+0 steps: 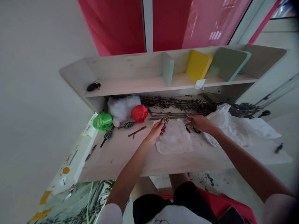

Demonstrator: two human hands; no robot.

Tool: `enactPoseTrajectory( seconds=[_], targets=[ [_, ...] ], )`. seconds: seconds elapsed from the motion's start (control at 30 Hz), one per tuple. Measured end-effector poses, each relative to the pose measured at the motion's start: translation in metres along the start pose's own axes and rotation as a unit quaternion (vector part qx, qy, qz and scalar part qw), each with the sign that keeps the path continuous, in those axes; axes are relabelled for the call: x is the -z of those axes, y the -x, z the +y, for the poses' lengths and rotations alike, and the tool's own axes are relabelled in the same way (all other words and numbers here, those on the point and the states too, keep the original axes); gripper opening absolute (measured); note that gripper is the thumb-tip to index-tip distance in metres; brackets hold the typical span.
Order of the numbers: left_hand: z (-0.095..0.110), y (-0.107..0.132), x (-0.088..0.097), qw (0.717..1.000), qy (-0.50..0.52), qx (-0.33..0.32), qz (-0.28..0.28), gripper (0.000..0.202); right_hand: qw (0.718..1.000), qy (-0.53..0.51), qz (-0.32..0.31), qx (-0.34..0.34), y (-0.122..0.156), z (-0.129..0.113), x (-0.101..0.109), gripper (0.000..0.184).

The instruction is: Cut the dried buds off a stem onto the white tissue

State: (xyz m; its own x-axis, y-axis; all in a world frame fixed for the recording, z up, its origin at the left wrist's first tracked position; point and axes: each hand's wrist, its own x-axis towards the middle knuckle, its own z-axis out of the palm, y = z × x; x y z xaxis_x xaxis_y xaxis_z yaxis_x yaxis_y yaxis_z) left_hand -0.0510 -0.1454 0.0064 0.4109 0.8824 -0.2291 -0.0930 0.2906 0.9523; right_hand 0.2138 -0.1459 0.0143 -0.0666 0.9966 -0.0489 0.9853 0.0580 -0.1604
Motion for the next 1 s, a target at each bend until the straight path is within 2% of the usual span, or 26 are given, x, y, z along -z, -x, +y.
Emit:
enactPoseTrajectory(
  seconds=[0.1, 0.17, 0.3, 0.37, 0.43, 0.5, 0.53, 0.6, 0.67, 0.7, 0.8, 0.9, 0.97, 1.0],
  targets=[
    [0.002, 0.001, 0.0, 1.0, 0.014, -0.002, 0.007, 0.045, 0.996, -0.071, 0.053, -0.017, 0.007, 0.002, 0.027, 0.016],
    [0.001, 0.001, -0.001, 1.0, 0.018, 0.001, 0.003, 0.045, 0.984, -0.136, 0.111, -0.043, 0.015, 0.005, 0.049, 0.017],
    [-0.003, -0.002, -0.001, 1.0, 0.017, 0.001, 0.003, 0.045, 0.944, -0.133, 0.266, -0.145, 0.034, 0.02, 0.087, 0.023],
    [-0.006, -0.003, 0.0, 1.0, 0.018, 0.001, 0.01, 0.045, 0.925, -0.122, 0.305, -0.192, 0.042, 0.035, 0.097, 0.03],
    [-0.007, -0.005, 0.0, 1.0, 0.02, 0.002, 0.015, 0.046, 0.906, -0.086, 0.314, -0.269, 0.049, 0.053, 0.099, 0.034],
    [-0.007, -0.005, 0.001, 1.0, 0.022, 0.003, 0.019, 0.046, 0.895, -0.034, 0.307, -0.321, 0.053, 0.073, 0.094, 0.034],
    [-0.007, -0.005, 0.001, 1.0, 0.023, 0.004, 0.018, 0.046, 0.905, -0.022, 0.278, -0.322, 0.054, 0.081, 0.089, 0.034],
    [-0.007, -0.005, 0.001, 1.0, 0.024, 0.008, 0.018, 0.046, 0.944, -0.009, 0.186, -0.274, 0.055, 0.094, 0.075, 0.032],
    [-0.007, -0.005, 0.001, 1.0, 0.024, 0.01, 0.018, 0.047, 0.962, -0.002, 0.129, -0.24, 0.054, 0.098, 0.06, 0.031],
    [-0.007, -0.005, 0.001, 1.0, 0.024, 0.01, 0.016, 0.047, 0.965, 0.001, 0.13, -0.229, 0.052, 0.095, 0.052, 0.032],
    [-0.008, -0.006, 0.0, 1.0, 0.021, 0.006, 0.01, 0.048, 0.981, -0.044, 0.139, -0.132, 0.046, 0.077, 0.029, 0.032],
    [-0.008, -0.005, 0.001, 1.0, 0.014, 0.001, 0.01, 0.048, 0.995, -0.057, 0.069, -0.04, 0.04, 0.053, 0.008, 0.029],
    [-0.006, -0.005, 0.001, 1.0, 0.01, -0.001, 0.013, 0.047, 0.999, -0.006, 0.036, -0.018, 0.036, 0.041, -0.002, 0.031],
    [-0.006, -0.004, 0.001, 1.0, 0.008, -0.002, 0.014, 0.047, 0.999, 0.012, 0.032, -0.029, 0.035, 0.036, -0.006, 0.033]
  ],
)
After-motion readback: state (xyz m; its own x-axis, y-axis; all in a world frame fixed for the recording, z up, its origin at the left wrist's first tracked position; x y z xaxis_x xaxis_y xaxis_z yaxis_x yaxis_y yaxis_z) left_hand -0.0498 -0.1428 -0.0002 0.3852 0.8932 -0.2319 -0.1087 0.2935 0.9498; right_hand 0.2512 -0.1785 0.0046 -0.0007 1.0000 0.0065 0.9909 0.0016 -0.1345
